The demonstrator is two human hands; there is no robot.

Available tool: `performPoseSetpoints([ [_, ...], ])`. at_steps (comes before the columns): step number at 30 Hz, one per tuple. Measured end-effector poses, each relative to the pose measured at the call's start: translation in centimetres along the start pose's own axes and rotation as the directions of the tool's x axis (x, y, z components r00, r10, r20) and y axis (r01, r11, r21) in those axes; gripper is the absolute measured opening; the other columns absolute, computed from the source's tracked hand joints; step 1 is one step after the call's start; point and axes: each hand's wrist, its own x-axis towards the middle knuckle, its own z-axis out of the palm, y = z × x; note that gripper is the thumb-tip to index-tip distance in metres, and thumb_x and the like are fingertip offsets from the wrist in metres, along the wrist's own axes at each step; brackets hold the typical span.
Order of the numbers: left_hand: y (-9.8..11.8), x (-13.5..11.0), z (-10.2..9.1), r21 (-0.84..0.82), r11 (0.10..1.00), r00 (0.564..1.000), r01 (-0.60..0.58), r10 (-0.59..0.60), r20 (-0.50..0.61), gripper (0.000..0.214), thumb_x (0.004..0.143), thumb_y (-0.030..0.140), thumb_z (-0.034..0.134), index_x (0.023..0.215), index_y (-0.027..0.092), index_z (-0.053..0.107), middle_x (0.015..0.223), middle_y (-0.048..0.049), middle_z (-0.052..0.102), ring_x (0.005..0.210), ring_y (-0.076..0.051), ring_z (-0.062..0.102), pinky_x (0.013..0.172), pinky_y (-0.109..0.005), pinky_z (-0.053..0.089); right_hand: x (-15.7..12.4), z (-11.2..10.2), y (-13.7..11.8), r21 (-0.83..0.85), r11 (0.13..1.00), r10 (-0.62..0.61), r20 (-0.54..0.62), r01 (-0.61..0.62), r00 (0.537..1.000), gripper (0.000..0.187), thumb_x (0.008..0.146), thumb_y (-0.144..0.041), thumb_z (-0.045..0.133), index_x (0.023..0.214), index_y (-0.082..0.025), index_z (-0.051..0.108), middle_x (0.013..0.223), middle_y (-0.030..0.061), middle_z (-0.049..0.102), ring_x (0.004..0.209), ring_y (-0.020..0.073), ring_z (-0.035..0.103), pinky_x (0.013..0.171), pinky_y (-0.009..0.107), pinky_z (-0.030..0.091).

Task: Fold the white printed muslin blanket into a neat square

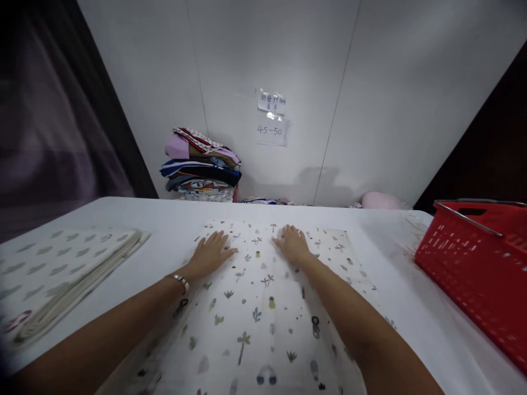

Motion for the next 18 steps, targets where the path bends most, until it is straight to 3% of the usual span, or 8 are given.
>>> performPoseSetpoints([
  [3,0.4,3.5,0.2,0.013,0.997,0.997,-0.077,0.077,-0.003,0.072,0.088,0.062,0.027,0.144,0.017,0.033,0.154,-0.0072,0.02,0.143,-0.027,0.013,0.114,-0.049,0.011,1.5,0.0,2.1,-0.047,0.995,0.091,0.023,-0.09,0.996,0.07,0.092,-0.059,0.019,0.148,-0.016,0.024,0.156,0.0094,0.013,0.143,0.0243,0.006,0.112,0.048,0.007],
  [7,-0.8,6.6,1.7,0.008,0.998,0.998,0.061,-0.061,0.003,0.074,0.087,0.063,0.024,0.144,0.016,0.032,0.154,-0.0085,0.021,0.143,-0.028,0.013,0.113,-0.052,0.013,2.3,0.5,3.4,-0.025,0.996,0.087,0.036,-0.086,0.996,0.07,0.092,-0.06,0.02,0.148,-0.019,0.022,0.156,0.0072,0.011,0.143,0.0232,0.006,0.113,0.048,0.007],
  [11,-1.6,7.0,2.3,0.007,0.998,0.998,0.057,-0.057,-0.007,0.075,0.086,0.064,0.023,0.145,0.018,0.031,0.154,-0.0069,0.02,0.143,-0.027,0.012,0.113,-0.052,0.013,1.7,-0.1,5.1,0.008,0.998,0.067,-0.01,-0.067,0.998,0.071,0.092,-0.061,0.018,0.148,-0.018,0.022,0.156,0.0081,0.012,0.143,0.023,0.006,0.113,0.045,0.008],
  [14,-1.5,6.6,2.1,0.014,0.997,0.997,0.072,-0.072,0.006,0.075,0.086,0.063,0.022,0.145,0.018,0.03,0.155,-0.0059,0.018,0.143,-0.027,0.011,0.114,-0.052,0.013,0.9,-0.8,7.9,-0.036,0.973,0.224,-0.082,-0.228,0.971,0.072,0.092,-0.061,0.02,0.147,-0.015,0.024,0.156,0.0096,0.012,0.143,0.0244,0.004,0.113,0.047,0.006],
  [16,-1.3,6.5,2.0,0.019,0.997,0.997,0.08,-0.08,0.004,0.075,0.086,0.063,0.022,0.145,0.017,0.03,0.155,-0.0059,0.018,0.143,-0.027,0.011,0.114,-0.052,0.013,0.5,-1.0,9.9,-0.039,0.937,0.343,-0.068,-0.346,0.937,0.072,0.091,-0.061,0.02,0.146,-0.015,0.027,0.155,0.0105,0.015,0.143,0.0254,0.008,0.113,0.05,0.007],
  [18,-1.1,6.6,1.9,0.019,0.997,0.997,0.077,-0.077,-0.006,0.075,0.086,0.063,0.023,0.145,0.017,0.031,0.155,-0.0065,0.02,0.143,-0.028,0.012,0.113,-0.052,0.014,0.4,-1.1,11.5,-0.032,0.924,0.379,-0.042,-0.38,0.924,0.072,0.091,-0.062,0.02,0.146,-0.016,0.026,0.155,0.01,0.016,0.142,0.0254,0.01,0.112,0.052,0.009],
])
